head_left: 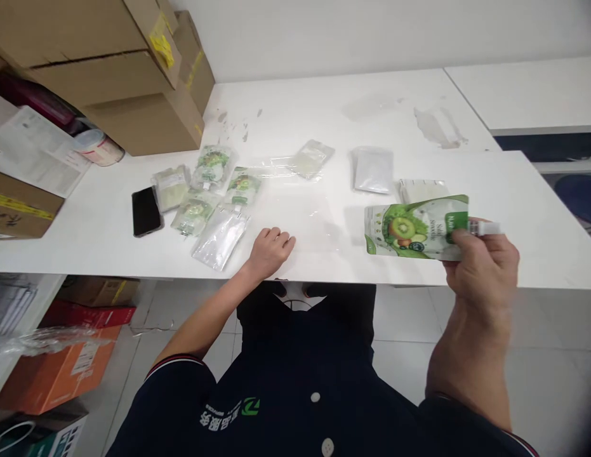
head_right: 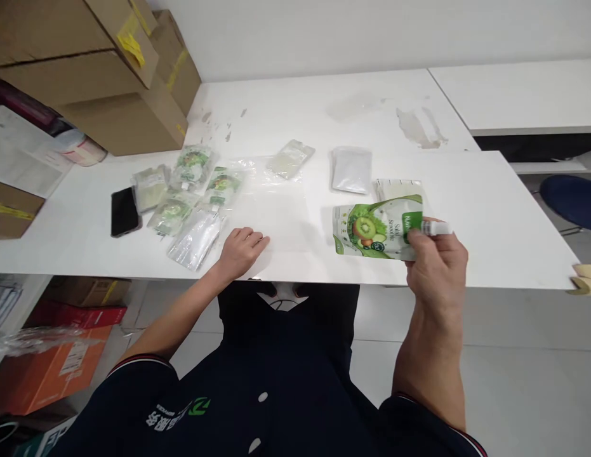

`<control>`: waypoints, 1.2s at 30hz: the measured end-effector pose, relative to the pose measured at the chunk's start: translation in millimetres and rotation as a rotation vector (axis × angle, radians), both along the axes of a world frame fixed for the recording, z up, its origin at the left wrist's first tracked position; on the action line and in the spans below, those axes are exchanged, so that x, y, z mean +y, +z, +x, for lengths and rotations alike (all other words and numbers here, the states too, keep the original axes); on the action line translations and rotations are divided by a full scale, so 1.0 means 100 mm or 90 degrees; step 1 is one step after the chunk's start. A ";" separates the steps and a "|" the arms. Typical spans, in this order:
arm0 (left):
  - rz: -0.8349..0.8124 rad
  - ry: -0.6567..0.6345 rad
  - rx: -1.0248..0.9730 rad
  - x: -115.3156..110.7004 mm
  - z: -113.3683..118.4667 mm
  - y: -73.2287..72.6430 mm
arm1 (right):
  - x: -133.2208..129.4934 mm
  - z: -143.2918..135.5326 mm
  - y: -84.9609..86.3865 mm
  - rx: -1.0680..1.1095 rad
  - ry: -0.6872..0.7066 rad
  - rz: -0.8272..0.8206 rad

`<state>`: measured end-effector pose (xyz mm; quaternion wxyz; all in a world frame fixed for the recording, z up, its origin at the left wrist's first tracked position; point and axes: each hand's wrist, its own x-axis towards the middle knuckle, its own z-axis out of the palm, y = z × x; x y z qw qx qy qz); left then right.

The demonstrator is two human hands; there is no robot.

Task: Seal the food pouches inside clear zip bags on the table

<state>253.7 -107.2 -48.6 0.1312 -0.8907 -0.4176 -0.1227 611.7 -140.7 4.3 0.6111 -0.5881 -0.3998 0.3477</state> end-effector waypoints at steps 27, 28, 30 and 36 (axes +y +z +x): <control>-0.107 0.010 -0.046 -0.42 0.01 -0.22 | 0.24 -0.98 -0.44 0.148 0.494 -0.529; -0.103 0.003 -0.049 -0.41 0.01 -0.23 | 0.26 -0.98 -0.45 0.134 0.512 -0.529; -0.086 -0.012 -0.051 -0.40 0.01 -0.25 | 0.30 -0.95 -0.44 0.067 0.572 -0.536; -0.003 -0.046 -0.052 -0.40 0.03 -0.25 | 0.17 -0.75 -0.21 -0.534 0.516 -0.268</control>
